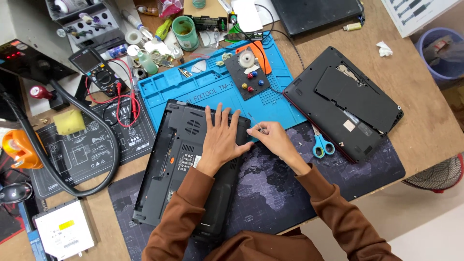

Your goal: Disassembling a laptop by removing screws from the casing and extracting an internal component

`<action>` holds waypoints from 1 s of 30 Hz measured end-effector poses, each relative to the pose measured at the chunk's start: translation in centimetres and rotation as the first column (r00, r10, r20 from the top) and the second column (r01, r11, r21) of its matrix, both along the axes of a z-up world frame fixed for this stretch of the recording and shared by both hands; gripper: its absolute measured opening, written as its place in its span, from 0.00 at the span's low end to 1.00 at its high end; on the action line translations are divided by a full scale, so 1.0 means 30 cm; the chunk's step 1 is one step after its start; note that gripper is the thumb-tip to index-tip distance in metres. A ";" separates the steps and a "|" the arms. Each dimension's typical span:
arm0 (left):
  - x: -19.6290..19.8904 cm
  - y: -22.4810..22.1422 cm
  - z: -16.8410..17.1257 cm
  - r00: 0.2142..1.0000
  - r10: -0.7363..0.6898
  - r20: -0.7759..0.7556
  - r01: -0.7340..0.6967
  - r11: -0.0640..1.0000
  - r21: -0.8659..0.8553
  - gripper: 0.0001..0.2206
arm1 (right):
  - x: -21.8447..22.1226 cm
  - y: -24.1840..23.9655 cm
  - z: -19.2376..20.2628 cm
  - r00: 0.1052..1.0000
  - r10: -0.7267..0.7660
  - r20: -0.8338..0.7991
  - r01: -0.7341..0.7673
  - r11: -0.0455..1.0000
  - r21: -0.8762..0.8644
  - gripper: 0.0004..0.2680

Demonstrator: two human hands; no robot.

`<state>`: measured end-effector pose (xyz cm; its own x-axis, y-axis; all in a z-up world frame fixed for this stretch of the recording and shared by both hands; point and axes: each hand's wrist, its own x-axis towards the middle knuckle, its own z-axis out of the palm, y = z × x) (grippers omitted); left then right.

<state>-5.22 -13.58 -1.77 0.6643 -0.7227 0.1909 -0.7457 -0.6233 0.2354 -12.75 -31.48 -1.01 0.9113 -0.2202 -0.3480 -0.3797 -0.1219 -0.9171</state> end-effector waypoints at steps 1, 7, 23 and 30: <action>0.004 -0.002 0.000 1.000 0.005 0.005 -0.005 1.000 0.000 0.41 | 0.000 -0.002 0.002 1.000 0.005 0.005 -0.005 1.000 0.000 0.07; 0.007 0.003 -0.015 1.000 -0.009 0.012 0.009 0.999 -0.035 0.39 | -0.003 -0.002 0.020 0.998 -0.051 -0.023 0.056 0.952 0.302 0.09; 0.038 0.033 -0.079 0.930 -0.195 -0.311 -0.033 0.799 -0.600 0.02 | 0.039 -0.001 0.131 0.945 0.175 0.277 -0.142 0.981 -0.135 0.03; 0.101 0.225 0.074 0.857 -0.130 -0.498 -0.355 0.552 -0.755 0.10 | 0.286 0.161 0.145 0.879 0.360 0.313 -0.283 0.922 -0.265 0.06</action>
